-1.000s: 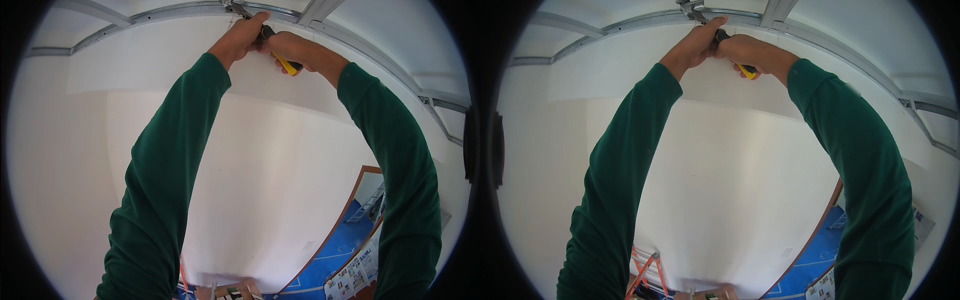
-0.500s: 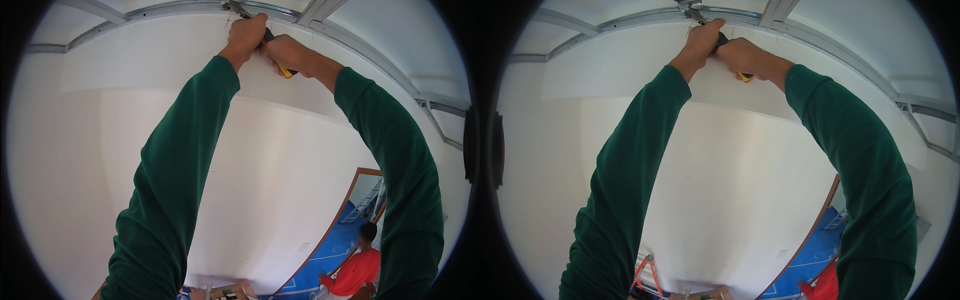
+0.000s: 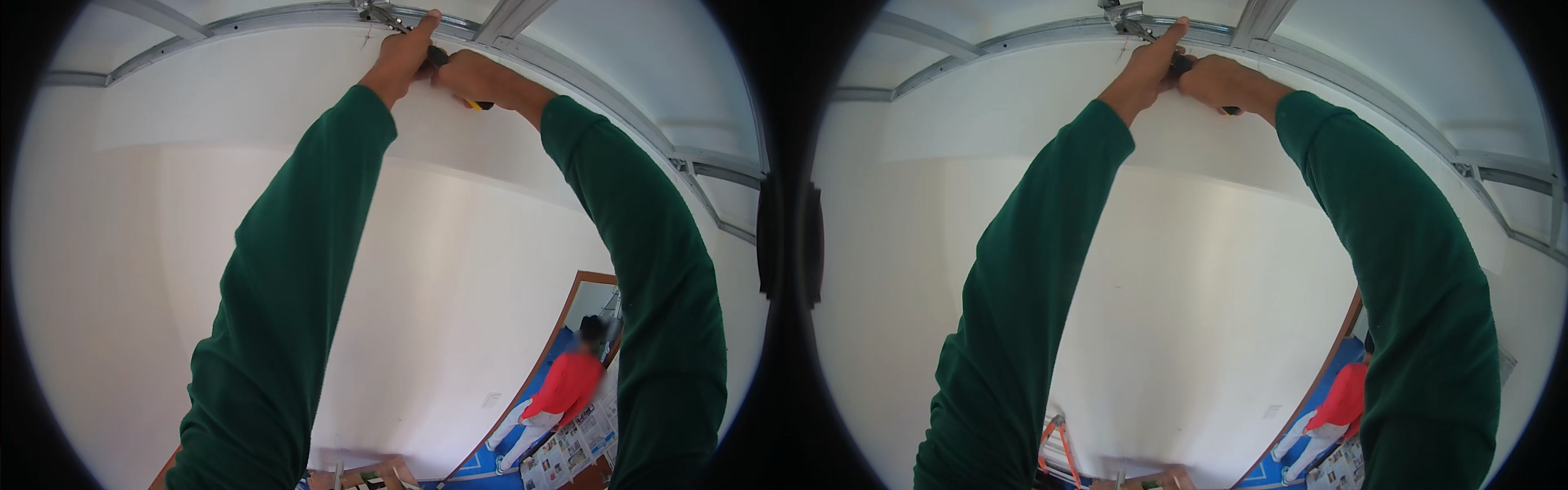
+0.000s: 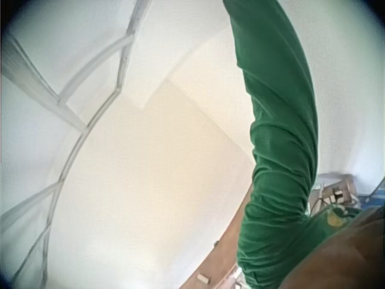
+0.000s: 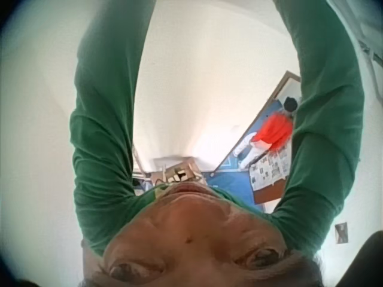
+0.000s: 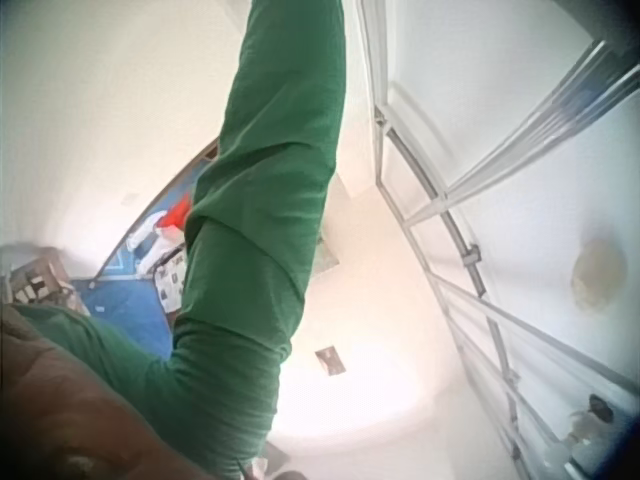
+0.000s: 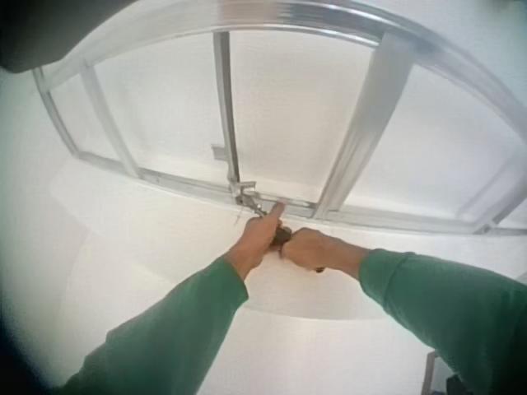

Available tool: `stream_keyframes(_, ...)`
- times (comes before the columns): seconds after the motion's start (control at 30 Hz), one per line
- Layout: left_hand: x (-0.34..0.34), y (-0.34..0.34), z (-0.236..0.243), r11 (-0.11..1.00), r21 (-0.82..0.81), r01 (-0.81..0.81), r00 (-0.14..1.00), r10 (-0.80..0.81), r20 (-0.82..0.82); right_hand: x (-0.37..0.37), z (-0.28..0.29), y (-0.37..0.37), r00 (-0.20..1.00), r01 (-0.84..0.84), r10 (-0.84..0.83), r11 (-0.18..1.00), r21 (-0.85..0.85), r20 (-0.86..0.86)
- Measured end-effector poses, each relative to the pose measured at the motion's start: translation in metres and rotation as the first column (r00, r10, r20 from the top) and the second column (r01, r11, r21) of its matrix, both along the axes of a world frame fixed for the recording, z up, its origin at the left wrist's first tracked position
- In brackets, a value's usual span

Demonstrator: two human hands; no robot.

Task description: The person measures and cuts metal ceiling tracks, then uses a drill and pliers to secure them to the ceiling framework. They repeatedly position, fasten, and adjust the tracks along the ceiling grid.

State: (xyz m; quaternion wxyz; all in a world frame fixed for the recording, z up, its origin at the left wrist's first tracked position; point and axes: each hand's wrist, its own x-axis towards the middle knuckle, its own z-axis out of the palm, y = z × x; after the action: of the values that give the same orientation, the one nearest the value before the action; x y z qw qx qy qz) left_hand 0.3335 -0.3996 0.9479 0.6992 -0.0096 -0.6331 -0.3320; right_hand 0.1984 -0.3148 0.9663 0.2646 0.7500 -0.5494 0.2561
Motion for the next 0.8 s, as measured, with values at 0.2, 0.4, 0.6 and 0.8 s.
stream_keyframes(0.2, 0.018, 0.012, -0.016, 0.997, -0.047, -0.068, 0.973, 0.077, 0.219, -0.005, -0.006, 0.029, 0.99, -0.076, 0.046, 0.971, 0.227, 0.135)
stream_keyframes(0.4, 0.011, 0.034, -0.012, 0.987, -0.019, -0.157, 0.964, 0.157, 0.216, -0.011, -0.012, 0.035, 0.975, -0.152, 0.108, 0.962, 0.229, 0.194)
stream_keyframes(0.6, 0.008, 0.029, -0.003, 0.975, -0.04, -0.221, 0.936, 0.223, 0.271, -0.018, -0.017, 0.026, 0.942, -0.235, 0.166, 0.946, 0.224, 0.291)
stream_keyframes(0.8, 0.006, 0.022, -0.002, 0.974, -0.042, -0.224, 0.939, 0.228, 0.259, -0.017, -0.019, 0.021, 0.929, -0.261, 0.18, 0.938, 0.228, 0.323)
